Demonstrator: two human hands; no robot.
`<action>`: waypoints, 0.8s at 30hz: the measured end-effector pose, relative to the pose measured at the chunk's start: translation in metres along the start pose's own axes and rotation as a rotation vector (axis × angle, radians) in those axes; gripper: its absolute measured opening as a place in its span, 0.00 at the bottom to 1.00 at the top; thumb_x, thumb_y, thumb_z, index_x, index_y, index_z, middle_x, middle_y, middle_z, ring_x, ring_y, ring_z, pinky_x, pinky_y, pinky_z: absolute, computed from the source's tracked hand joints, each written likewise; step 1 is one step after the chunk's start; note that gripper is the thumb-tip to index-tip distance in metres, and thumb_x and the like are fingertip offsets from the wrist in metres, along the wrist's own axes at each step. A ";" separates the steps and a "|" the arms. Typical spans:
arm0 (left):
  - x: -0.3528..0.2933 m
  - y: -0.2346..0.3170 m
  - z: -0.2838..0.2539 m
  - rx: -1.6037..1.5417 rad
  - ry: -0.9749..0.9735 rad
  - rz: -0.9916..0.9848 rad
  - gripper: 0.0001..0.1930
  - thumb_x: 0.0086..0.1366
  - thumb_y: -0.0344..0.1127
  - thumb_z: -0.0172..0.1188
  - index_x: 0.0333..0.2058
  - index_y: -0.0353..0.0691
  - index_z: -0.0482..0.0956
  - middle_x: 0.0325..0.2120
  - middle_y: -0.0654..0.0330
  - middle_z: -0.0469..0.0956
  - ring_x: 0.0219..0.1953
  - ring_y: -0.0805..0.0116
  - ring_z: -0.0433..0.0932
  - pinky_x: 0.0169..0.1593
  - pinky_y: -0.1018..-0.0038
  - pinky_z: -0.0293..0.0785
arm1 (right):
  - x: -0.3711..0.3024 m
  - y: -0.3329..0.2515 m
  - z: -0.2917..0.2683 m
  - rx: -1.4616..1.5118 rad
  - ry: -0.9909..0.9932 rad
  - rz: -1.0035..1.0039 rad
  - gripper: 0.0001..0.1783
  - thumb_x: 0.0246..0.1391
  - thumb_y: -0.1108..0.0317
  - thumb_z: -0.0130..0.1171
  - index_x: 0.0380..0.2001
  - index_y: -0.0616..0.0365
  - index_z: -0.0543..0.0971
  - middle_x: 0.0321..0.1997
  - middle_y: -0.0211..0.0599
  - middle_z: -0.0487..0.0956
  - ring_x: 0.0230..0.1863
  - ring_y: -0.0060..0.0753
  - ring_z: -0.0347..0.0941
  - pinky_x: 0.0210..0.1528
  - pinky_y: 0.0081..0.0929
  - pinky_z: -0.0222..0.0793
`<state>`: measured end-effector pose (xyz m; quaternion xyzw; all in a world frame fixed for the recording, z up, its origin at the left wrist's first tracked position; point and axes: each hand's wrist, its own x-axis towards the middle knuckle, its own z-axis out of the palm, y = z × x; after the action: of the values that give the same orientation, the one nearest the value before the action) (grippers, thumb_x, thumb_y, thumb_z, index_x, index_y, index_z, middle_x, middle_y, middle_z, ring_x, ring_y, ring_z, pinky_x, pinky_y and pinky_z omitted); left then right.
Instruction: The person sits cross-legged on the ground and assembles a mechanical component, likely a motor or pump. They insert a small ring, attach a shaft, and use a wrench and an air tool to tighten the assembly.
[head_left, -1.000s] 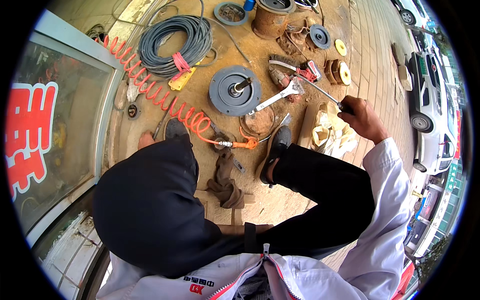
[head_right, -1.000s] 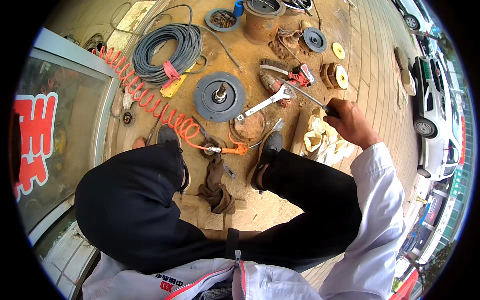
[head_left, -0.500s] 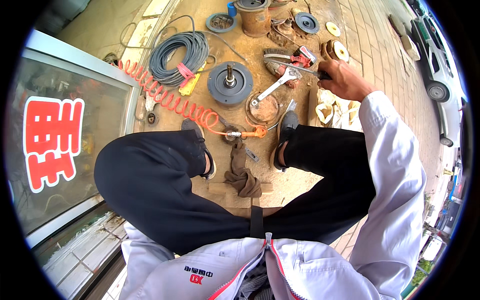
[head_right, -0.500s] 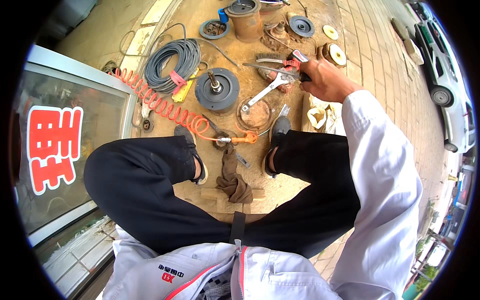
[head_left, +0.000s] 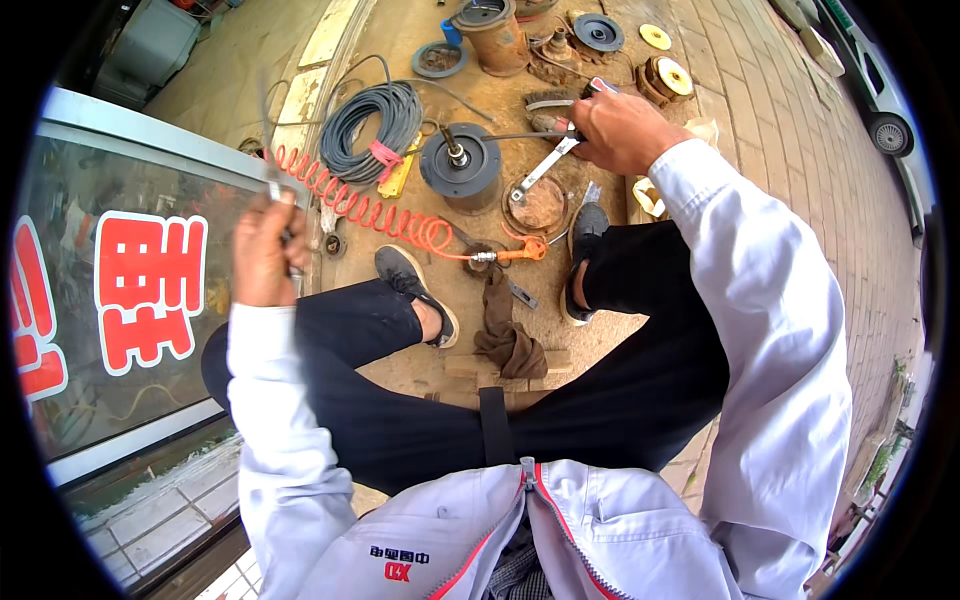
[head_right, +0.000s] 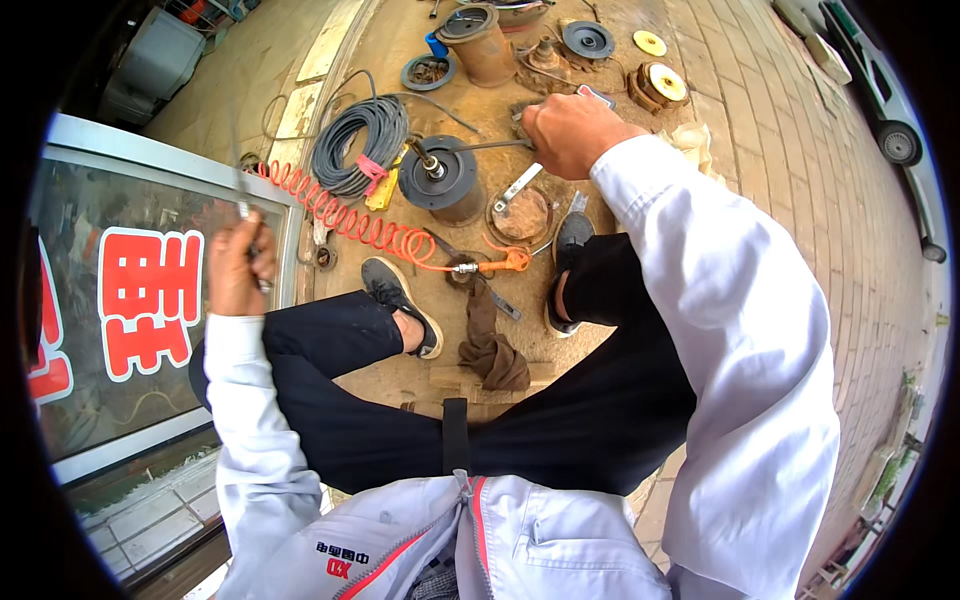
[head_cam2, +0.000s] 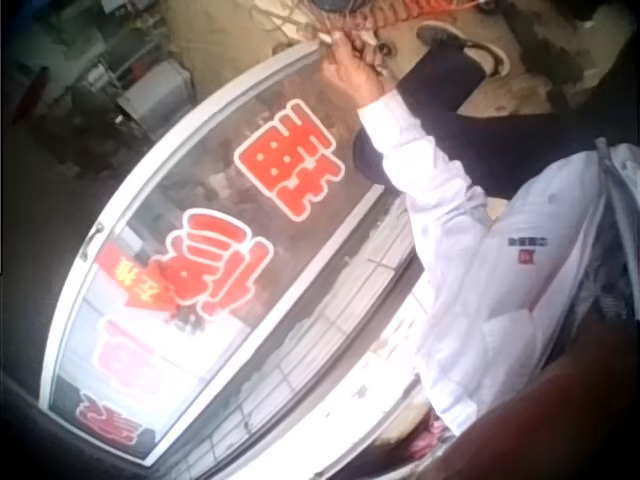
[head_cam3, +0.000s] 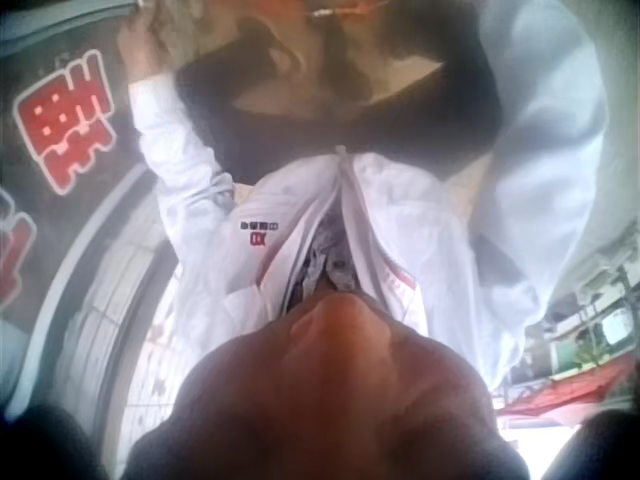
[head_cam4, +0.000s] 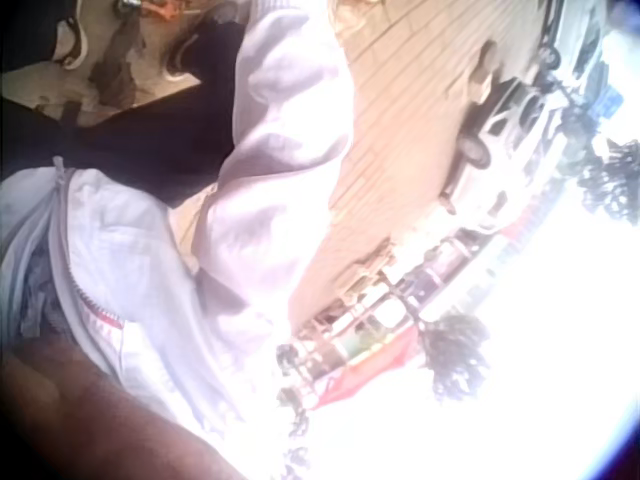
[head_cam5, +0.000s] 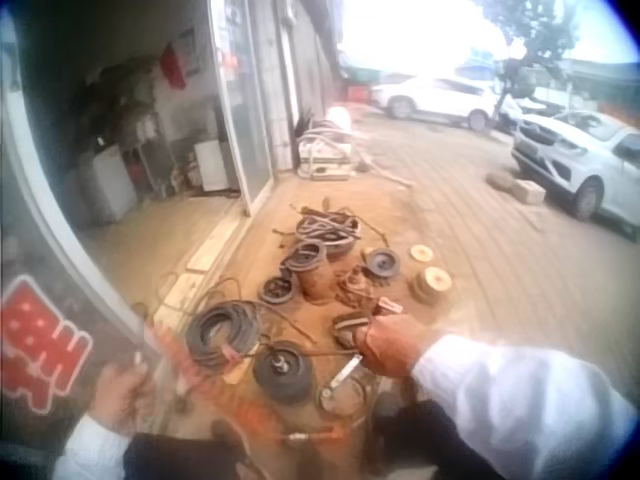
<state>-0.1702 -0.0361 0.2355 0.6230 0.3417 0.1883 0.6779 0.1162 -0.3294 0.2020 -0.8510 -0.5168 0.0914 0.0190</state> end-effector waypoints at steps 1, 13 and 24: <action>0.000 -0.023 0.018 -0.036 -0.051 -0.089 0.11 0.68 0.43 0.60 0.34 0.42 0.74 0.20 0.69 0.67 0.14 0.84 0.58 0.16 0.83 0.51 | -0.003 -0.002 -0.002 0.008 0.011 -0.002 0.11 0.52 0.67 0.56 0.35 0.66 0.77 0.33 0.57 0.81 0.40 0.60 0.79 0.45 0.46 0.76; -0.002 -0.143 0.067 0.200 -0.129 -0.545 0.19 0.73 0.51 0.52 0.36 0.38 0.72 0.17 0.68 0.64 0.12 0.81 0.56 0.14 0.79 0.49 | -0.007 -0.003 0.038 -0.005 0.095 0.010 0.10 0.55 0.69 0.49 0.27 0.65 0.75 0.26 0.56 0.79 0.32 0.59 0.79 0.36 0.49 0.76; 0.006 -0.184 0.076 0.332 -0.072 -0.550 0.21 0.72 0.52 0.51 0.31 0.38 0.73 0.14 0.68 0.62 0.10 0.79 0.55 0.13 0.76 0.48 | -0.006 -0.029 0.101 0.285 0.005 0.321 0.12 0.57 0.66 0.52 0.35 0.63 0.80 0.36 0.57 0.82 0.40 0.59 0.80 0.43 0.48 0.77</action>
<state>-0.1438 -0.1145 0.0540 0.6155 0.4991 -0.0826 0.6044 0.0702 -0.3273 0.1073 -0.9113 -0.3565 0.1633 0.1255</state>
